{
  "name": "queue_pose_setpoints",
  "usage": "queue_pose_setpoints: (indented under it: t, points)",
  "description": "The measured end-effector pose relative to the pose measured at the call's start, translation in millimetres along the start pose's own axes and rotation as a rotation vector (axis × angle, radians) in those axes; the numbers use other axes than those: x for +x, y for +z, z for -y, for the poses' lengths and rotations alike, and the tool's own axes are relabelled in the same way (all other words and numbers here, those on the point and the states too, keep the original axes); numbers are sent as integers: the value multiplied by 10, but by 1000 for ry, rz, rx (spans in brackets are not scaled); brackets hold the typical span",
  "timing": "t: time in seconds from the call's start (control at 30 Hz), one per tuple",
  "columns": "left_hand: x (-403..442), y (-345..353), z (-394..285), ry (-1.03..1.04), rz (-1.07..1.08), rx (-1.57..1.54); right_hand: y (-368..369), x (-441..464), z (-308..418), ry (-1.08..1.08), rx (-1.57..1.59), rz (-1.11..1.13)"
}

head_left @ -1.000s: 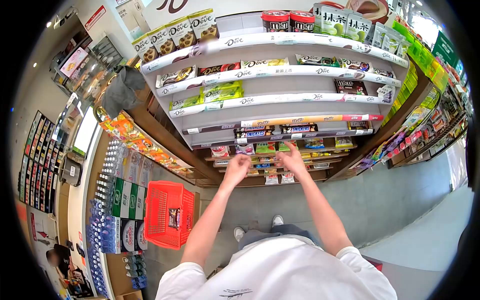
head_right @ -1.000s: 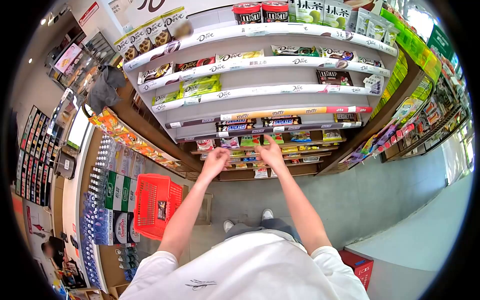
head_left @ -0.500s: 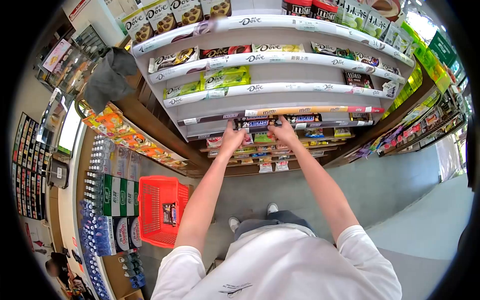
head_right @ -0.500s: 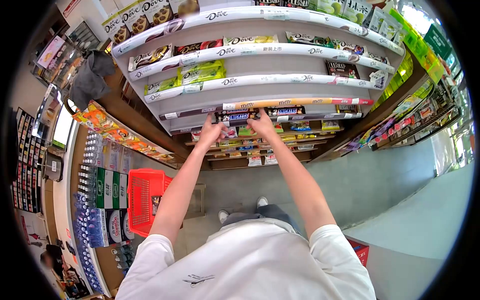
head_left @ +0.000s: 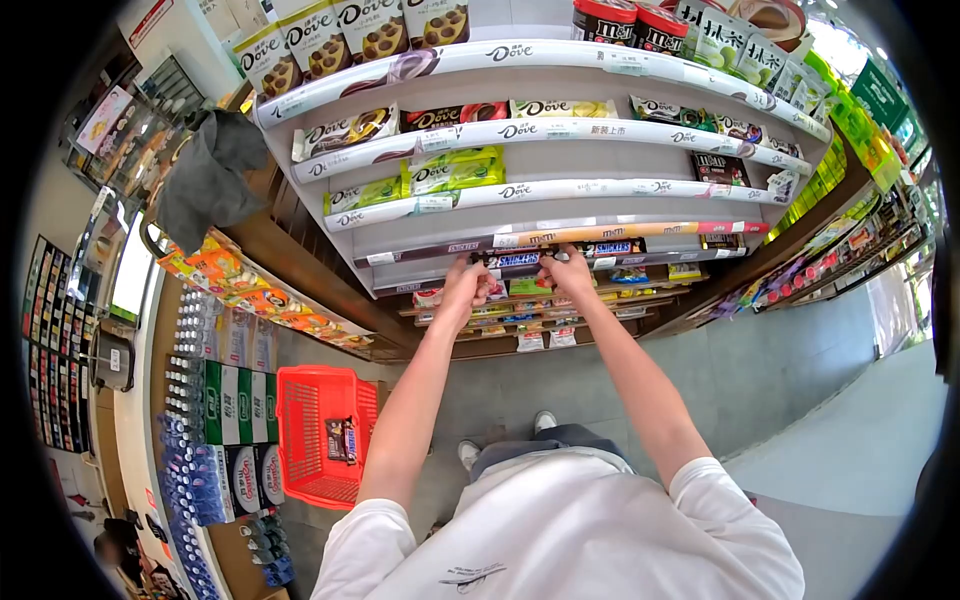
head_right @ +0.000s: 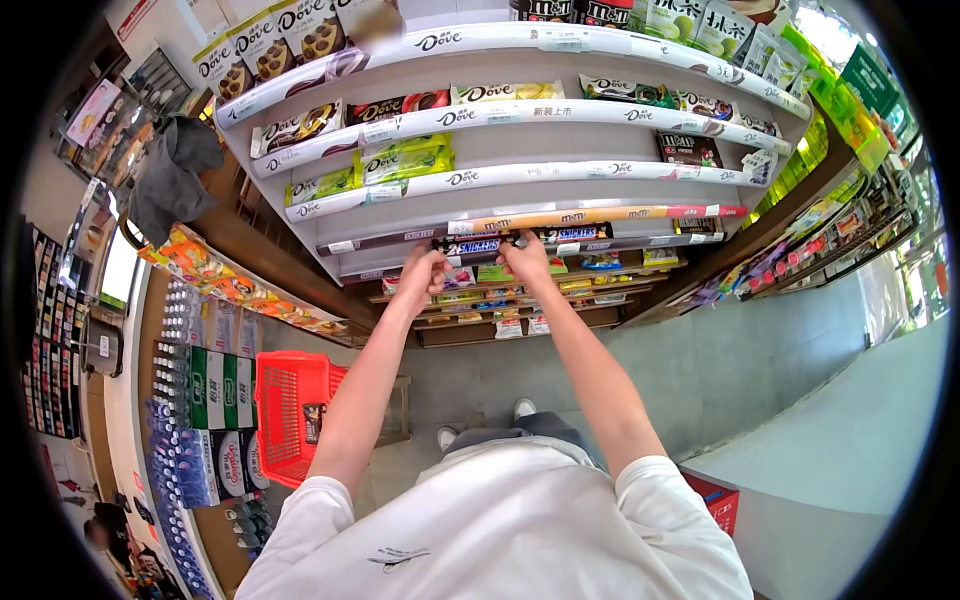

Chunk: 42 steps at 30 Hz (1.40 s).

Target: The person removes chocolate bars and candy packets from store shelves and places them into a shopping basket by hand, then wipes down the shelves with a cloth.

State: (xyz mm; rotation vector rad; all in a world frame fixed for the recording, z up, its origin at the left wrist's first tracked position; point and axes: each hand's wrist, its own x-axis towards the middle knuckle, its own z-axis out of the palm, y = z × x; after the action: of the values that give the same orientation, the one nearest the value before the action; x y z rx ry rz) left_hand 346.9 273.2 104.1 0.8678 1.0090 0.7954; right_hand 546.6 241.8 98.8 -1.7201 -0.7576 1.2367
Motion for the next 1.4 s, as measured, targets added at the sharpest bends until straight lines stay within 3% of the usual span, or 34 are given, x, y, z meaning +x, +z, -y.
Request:
queue_pose_setpoints:
  t: [0.07,0.37,0.53,0.6,0.83,1.07,1.23,1.4]
  points:
    - [14,-27,32,-37,54,-150,7,-16,-34,-43,-5,16]
    - [-72,-70,41,-11,162,-306,41,-187,30,-149,-70,15]
    - [-333,-20,23,13,136,-288,29,-440,64,-191,-25,-7]
    - [-469,-1,29,39,114,-250,12,-532,-16,-343,-118,-46]
    - [-898,-84,285,64,36,-173,52,-907,-321,-338,-236,-30]
    - [-1588,-455,597,88,-164,-167,487,-1202,-577,-315,-330,119]
    - [-2364,-875,990,86,-427,-235,1145,-1520,-742,-238,-440,375]
    - [-3222,-1425,1376,96,-723,-351,2073,-2068,-969,-310,-597,641]
